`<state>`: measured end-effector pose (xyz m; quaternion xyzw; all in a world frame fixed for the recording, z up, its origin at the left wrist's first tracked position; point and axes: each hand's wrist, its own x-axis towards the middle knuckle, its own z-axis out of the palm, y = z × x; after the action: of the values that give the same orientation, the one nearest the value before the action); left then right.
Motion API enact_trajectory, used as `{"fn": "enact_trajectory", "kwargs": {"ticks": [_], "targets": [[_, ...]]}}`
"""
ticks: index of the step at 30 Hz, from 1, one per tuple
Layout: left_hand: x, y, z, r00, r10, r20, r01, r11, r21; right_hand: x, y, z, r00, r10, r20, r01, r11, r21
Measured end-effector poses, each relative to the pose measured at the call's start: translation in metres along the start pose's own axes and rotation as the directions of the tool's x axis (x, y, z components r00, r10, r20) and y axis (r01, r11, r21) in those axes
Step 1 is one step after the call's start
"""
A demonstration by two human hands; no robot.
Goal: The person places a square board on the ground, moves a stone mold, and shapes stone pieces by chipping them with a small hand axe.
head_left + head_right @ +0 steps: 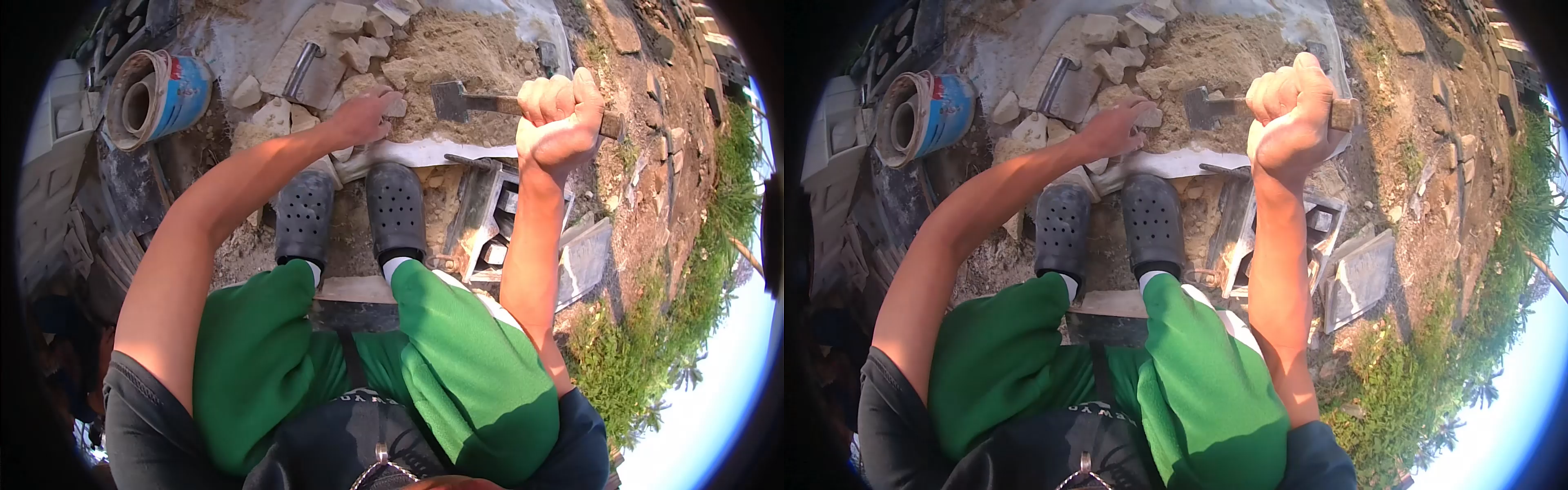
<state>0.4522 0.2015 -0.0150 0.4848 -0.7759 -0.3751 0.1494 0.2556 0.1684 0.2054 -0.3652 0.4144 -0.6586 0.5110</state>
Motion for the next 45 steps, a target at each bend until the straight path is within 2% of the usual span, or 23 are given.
{"fn": "enact_trajectory", "kwargs": {"ticks": [1, 3, 6, 10, 12, 16, 18, 19, 21, 22, 24, 25, 27, 29, 30, 31, 33, 35, 38, 39, 41, 42, 45], "targets": [[0.002, 0.002, -0.001, 1.0, 0.0, -0.001, 0.0, 1.0, 0.001, -0.001, -0.001, 0.003, 1.0, -0.001, 0.001, 0.001, 1.0, 0.0], [0.009, 0.006, 0.003, 0.988, -0.155, -0.019, 0.154, 0.986, -0.058, -0.003, -0.006, 0.01, 1.0, -0.003, 0.026, 0.002, 1.0, 0.018], [0.02, 0.003, 0.005, 0.96, -0.278, 0.033, 0.28, 0.949, -0.149, -0.007, -0.019, 0.023, 0.997, -0.003, 0.072, 0.0, 0.999, 0.038], [0.011, 0.011, 0.01, 0.959, -0.282, -0.033, 0.281, 0.959, -0.033, -0.008, -0.014, 0.028, 0.997, -0.025, 0.071, 0.023, 0.999, 0.036], [0.013, 0.014, 0.007, 0.935, -0.35, 0.062, 0.355, 0.928, -0.116, -0.005, -0.005, 0.026, 0.993, -0.038, 0.112, 0.033, 0.998, 0.051], [0.004, 0.018, 0.014, 0.963, -0.261, -0.063, 0.238, 0.938, -0.252, -0.007, -0.009, 0.026, 0.995, -0.036, 0.09, 0.034, 0.999, 0.02], [0.003, 0.012, 0.022, 0.983, -0.182, -0.013, 0.182, 0.983, 0.019, -0.006, -0.009, 0.022, 0.996, -0.025, 0.087, 0.023, 0.999, 0.027], [0.001, 0.012, 0.024, 0.983, -0.183, -0.013, 0.184, 0.983, 0.018, -0.006, -0.009, 0.02, 0.996, -0.015, 0.085, 0.013, 0.999, 0.034], [-0.003, 0.013, 0.023, 0.986, -0.039, -0.16, 0.062, 0.988, 0.142, -0.006, -0.004, 0.02, 0.994, -0.021, 0.105, 0.019, 1.0, 0.024], [-0.004, 0.014, 0.021, 0.986, -0.039, -0.162, 0.062, 0.988, 0.142, -0.007, -0.003, 0.02, 0.992, -0.03, 0.122, 0.029, 0.999, 0.015], [-0.004, 0.018, 0.013, 0.976, -0.217, -0.036, 0.217, 0.976, 0.015, -0.012, -0.007, 0.025, 0.991, -0.058, 0.118, 0.06, 0.998, -0.008], [-0.003, 0.02, 0.008, 0.976, -0.217, -0.034, 0.217, 0.976, 0.015, -0.015, -0.011, 0.029, 0.99, -0.084, 0.113, 0.088, 0.996, -0.032], [-0.003, 0.024, 0.003, 0.958, -0.283, 0.052, 0.279, 0.957, 0.08, -0.018, -0.014, 0.032, 0.987, -0.111, 0.112, 0.117, 0.992, -0.049], [-0.005, 0.023, 0.005, 0.962, -0.271, 0.032, 0.265, 0.956, 0.128, -0.021, -0.006, 0.03, 0.991, -0.05, 0.124, 0.049, 0.999, 0.012], [-0.006, 0.022, 0.006, 0.966, -0.258, 0.01, 0.252, 0.951, 0.177, -0.02, 0.01, 0.018, 0.974, -0.056, 0.221, 0.061, 0.998, -0.017], [-0.007, 0.02, 0.007, 0.967, -0.255, 0.009, 0.249, 0.952, 0.177, -0.028, 0.031, 0.02, 0.988, -0.11, 0.105, 0.13, 0.968, -0.216], [-0.013, 0.016, 0.009, 0.982, -0.182, -0.049, 0.188, 0.97, 0.155, -0.026, 0.068, 0.008, 0.96, -0.123, 0.253, 0.217, 0.896, -0.388], [-0.015, 0.013, 0.012, 0.98, -0.192, -0.051, 0.197, 0.972, 0.129, -0.021, 0.067, 0.007, 0.988, -0.011, 0.152, 0.061, 0.943, -0.326], [-0.013, 0.014, 0.008, 0.975, -0.221, -0.022, 0.222, 0.969, 0.11, -0.014, 0.04, 0.017, 0.976, -0.033, 0.214, 0.076, 0.977, -0.197], [-0.014, 0.015, 0.008, 0.969, -0.248, -0.001, 0.247, 0.963, 0.111, -0.016, 0.022, 0.029, 0.979, -0.098, 0.178, 0.139, 0.963, -0.233], [-0.014, 0.012, 0.01, 0.966, -0.259, -0.011, 0.258, 0.96, 0.105, -0.014, 0.0, 0.032, 0.969, -0.069, 0.238, 0.083, 0.995, -0.049], [-0.014, 0.012, 0.01, 0.965, -0.261, -0.017, 0.262, 0.959, 0.105, -0.016, 0.002, 0.032, 0.97, -0.066, 0.236, 0.08, 0.995, -0.052], [-0.013, 0.016, 0.007, 0.957, -0.289, 0.037, 0.284, 0.954, 0.099, -0.02, 0.046, 0.019, 0.968, -0.119, 0.22, 0.179, 0.944, -0.278]]}}
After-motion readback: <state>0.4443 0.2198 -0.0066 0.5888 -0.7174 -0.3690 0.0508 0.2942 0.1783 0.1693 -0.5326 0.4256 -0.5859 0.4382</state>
